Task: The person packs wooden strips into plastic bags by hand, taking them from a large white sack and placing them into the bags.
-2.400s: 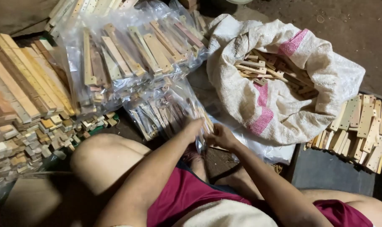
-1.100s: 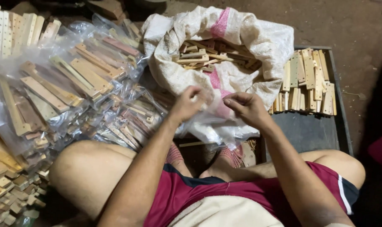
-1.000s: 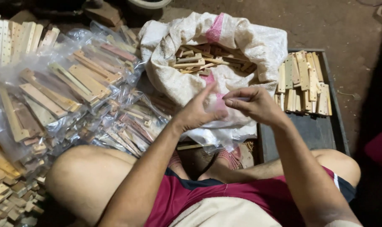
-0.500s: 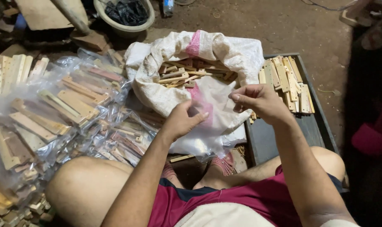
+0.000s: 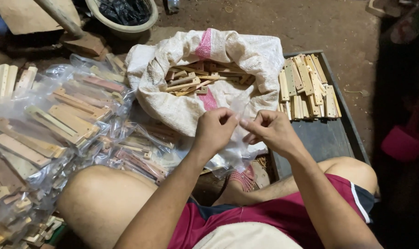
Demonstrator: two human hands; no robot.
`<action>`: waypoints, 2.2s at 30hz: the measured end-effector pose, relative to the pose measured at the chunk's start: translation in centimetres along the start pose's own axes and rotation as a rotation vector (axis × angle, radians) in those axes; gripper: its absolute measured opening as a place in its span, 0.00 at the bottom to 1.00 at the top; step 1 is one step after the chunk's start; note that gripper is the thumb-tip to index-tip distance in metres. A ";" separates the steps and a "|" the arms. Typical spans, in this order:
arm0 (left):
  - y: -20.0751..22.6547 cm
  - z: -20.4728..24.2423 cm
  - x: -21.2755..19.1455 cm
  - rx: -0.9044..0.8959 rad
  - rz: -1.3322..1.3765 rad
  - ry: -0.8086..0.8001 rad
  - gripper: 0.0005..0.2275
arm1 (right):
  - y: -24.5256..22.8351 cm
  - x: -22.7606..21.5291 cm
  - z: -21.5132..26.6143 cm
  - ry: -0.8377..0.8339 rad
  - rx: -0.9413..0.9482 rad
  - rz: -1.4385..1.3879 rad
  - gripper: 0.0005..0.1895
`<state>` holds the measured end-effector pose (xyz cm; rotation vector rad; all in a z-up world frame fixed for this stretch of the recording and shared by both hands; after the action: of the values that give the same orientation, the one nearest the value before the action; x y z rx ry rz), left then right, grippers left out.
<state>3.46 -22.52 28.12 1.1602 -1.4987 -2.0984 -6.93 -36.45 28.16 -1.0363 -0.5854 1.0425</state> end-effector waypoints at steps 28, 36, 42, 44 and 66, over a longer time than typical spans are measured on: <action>1.4 -0.2 -3.0 -0.172 -0.059 0.117 0.07 | 28.8 -21.8 -17.7 0.685 0.265 0.834 0.13; 3.3 -0.3 -3.1 -0.077 -0.017 0.165 0.07 | 20.1 -19.1 -18.6 0.785 0.214 0.698 0.24; 5.6 0.2 -3.8 -0.073 0.043 0.170 0.09 | 22.0 -20.3 -23.3 0.776 0.294 0.880 0.20; 5.1 -0.4 -4.2 -0.040 0.008 0.199 0.08 | 20.3 -21.3 -22.3 0.753 0.258 0.849 0.23; 8.2 -2.8 -0.6 0.384 -0.014 0.130 0.02 | -14.5 -1.9 3.6 -0.034 -0.720 1.194 0.21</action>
<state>4.40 -27.24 35.34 1.4077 -1.8864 -1.7484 -4.65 -38.55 42.89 -2.1221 -0.3267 1.9422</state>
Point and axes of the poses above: each hand's wrist, its own z-axis away from the middle knuckle, its own x-axis out of the palm, y = z × x, the point moved 7 cm from there along -z, towards the middle knuckle, and after that the axes turned 10 degrees about x, right-handed, at the moved point
